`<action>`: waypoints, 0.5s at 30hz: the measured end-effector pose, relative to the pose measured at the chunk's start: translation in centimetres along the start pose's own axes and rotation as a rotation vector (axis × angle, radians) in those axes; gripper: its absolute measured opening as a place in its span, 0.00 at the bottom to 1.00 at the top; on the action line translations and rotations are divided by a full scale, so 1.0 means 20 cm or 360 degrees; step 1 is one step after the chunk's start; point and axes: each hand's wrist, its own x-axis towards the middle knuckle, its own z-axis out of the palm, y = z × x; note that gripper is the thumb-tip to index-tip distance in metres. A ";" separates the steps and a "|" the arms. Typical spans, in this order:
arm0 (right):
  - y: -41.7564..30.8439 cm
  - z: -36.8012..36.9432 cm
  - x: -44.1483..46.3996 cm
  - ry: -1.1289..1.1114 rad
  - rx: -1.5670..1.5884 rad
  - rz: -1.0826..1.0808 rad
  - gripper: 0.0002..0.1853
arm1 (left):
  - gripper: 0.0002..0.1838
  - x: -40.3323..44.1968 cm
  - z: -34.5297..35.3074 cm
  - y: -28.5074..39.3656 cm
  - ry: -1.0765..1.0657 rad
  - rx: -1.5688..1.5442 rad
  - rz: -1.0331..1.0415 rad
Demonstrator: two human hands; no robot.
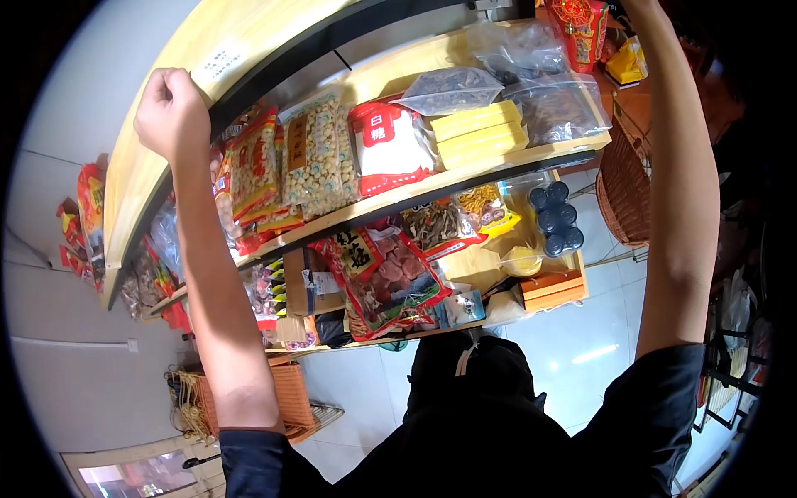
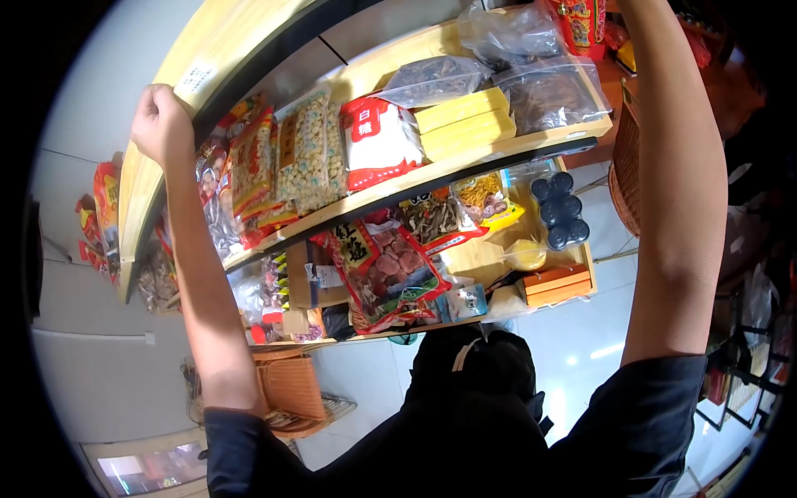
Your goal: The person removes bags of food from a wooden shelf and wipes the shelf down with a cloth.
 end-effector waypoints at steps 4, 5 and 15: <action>0.01 -0.02 0.00 0.0023 0.0008 -0.0092 0.21 | 0.14 0.00 0.00 0.01 -0.0021 -0.0071 -0.0024; 0.01 -0.02 0.00 0.0016 0.0010 -0.0095 0.21 | 0.14 0.00 0.00 0.02 -0.0011 -0.0078 -0.0032; -0.16 -0.11 0.04 -0.0195 -0.0081 0.0242 0.24 | 0.13 -0.01 -0.01 0.02 -0.0050 -0.0081 -0.0057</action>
